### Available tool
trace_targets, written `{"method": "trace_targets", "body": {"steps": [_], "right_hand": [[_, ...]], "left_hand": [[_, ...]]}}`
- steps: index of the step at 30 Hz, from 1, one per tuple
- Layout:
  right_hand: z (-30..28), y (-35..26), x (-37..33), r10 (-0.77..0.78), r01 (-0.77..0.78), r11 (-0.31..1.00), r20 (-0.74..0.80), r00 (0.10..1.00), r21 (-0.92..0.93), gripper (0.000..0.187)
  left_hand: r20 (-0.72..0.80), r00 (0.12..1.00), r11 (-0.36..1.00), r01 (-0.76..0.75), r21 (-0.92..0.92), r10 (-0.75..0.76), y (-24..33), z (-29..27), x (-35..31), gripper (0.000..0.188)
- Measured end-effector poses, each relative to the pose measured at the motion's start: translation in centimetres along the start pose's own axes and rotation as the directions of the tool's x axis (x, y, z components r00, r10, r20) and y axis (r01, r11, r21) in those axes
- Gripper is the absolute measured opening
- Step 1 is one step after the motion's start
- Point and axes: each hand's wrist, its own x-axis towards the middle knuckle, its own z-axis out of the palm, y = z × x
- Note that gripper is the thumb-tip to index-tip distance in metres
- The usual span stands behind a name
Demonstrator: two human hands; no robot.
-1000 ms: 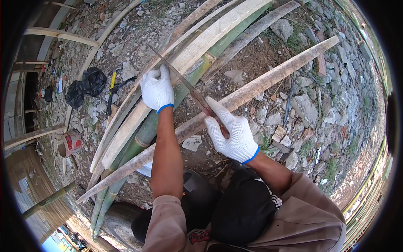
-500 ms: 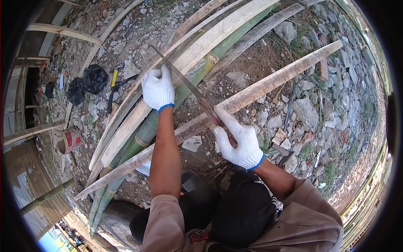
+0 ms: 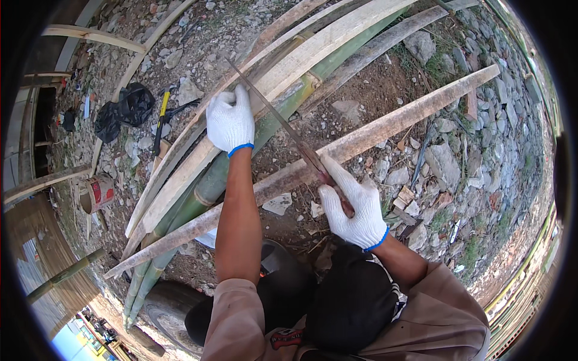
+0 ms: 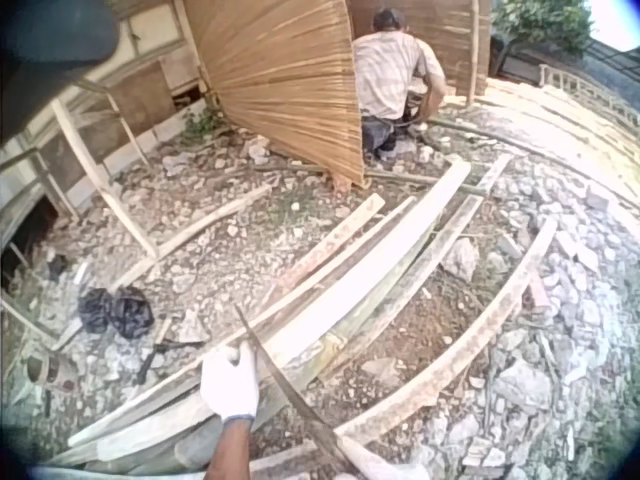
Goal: Cutting bamboo poles using a hand saw in an outdoor manufacturing environment.
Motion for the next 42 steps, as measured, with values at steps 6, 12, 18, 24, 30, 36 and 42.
{"method": "trace_targets", "body": {"steps": [6,12,18,24,30,36,42], "right_hand": [[3.2,2.2,4.9,-0.087,0.084,0.995,-0.067,0.994,-0.052,0.05],[5.1,0.4,9.1,0.002,0.0,0.998,-0.034,0.999,0.061,0.042],[-1.3,-1.4,0.7,0.055,-0.053,0.997,0.036,0.998,-0.061,0.055],[6.8,0.8,14.7,-0.059,0.058,0.997,-0.011,0.998,-0.052,0.038],[-0.3,0.8,-0.1,-0.065,0.067,0.997,-0.048,0.997,0.032,0.05],[3.8,0.5,9.3,0.035,-0.034,0.999,-0.026,0.999,0.032,0.037],[3.7,1.1,7.6,-0.012,0.016,0.997,-0.048,0.999,0.074,0.04]], "left_hand": [[0.014,0.999,0.999,-0.034,0.009,0.034,0.1,0.5,0.4,0.045],[0.023,0.999,1.0,-0.024,0.003,0.024,-0.3,1.1,0.3,0.046],[-0.092,0.992,0.996,-0.087,0.005,0.087,0.6,0.3,0.7,0.046],[-0.012,0.998,0.997,-0.065,-0.045,0.065,0.4,1.3,0.3,0.049],[-0.06,0.998,1.0,-0.026,-0.009,0.026,-0.4,0.6,0.8,0.049],[-0.074,0.993,0.996,-0.093,0.002,0.093,0.0,1.4,0.3,0.047],[0.011,1.0,1.0,0.006,-0.013,-0.005,-0.5,1.4,0.7,0.047]]}}
